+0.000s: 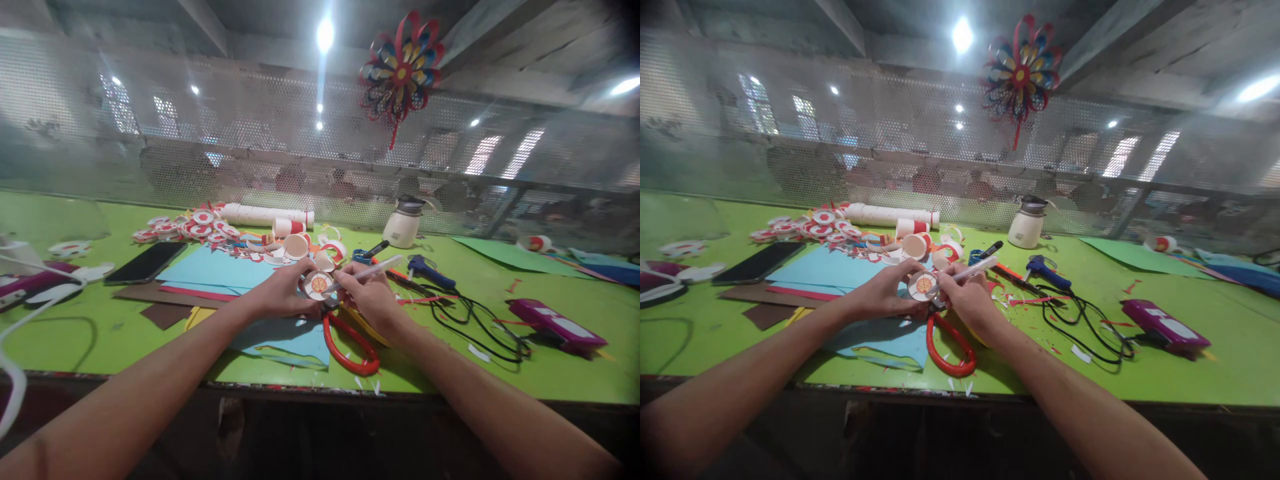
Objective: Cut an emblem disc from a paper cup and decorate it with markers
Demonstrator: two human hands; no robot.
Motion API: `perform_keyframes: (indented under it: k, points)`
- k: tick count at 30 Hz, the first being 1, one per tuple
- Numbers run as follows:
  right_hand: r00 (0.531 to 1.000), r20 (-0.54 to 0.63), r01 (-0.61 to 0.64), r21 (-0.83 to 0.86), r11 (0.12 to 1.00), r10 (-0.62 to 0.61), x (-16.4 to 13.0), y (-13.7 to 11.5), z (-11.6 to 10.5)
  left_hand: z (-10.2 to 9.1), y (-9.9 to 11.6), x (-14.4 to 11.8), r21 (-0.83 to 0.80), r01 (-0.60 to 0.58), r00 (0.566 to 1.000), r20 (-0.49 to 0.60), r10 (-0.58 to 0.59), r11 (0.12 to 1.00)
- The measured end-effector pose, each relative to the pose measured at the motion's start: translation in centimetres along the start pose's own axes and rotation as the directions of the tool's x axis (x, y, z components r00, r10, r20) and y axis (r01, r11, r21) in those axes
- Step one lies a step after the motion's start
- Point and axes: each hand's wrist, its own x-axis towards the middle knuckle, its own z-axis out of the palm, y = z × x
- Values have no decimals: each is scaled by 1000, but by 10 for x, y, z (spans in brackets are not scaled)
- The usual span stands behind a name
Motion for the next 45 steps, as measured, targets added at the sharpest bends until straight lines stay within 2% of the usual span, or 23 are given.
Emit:
perform_keyframes:
  k: [25, 45]
  points:
    - [1000, 19, 4, 3, 1000, -4, 0, 4, -2, -2, 2, -2, -17, -8, 1000, 16, 9, 1000]
    - [1000, 22, 20, -71, 997, -18, 1, 9, -2, -2, 1, 0, -22, -11, 1000, 12, 11, 1000]
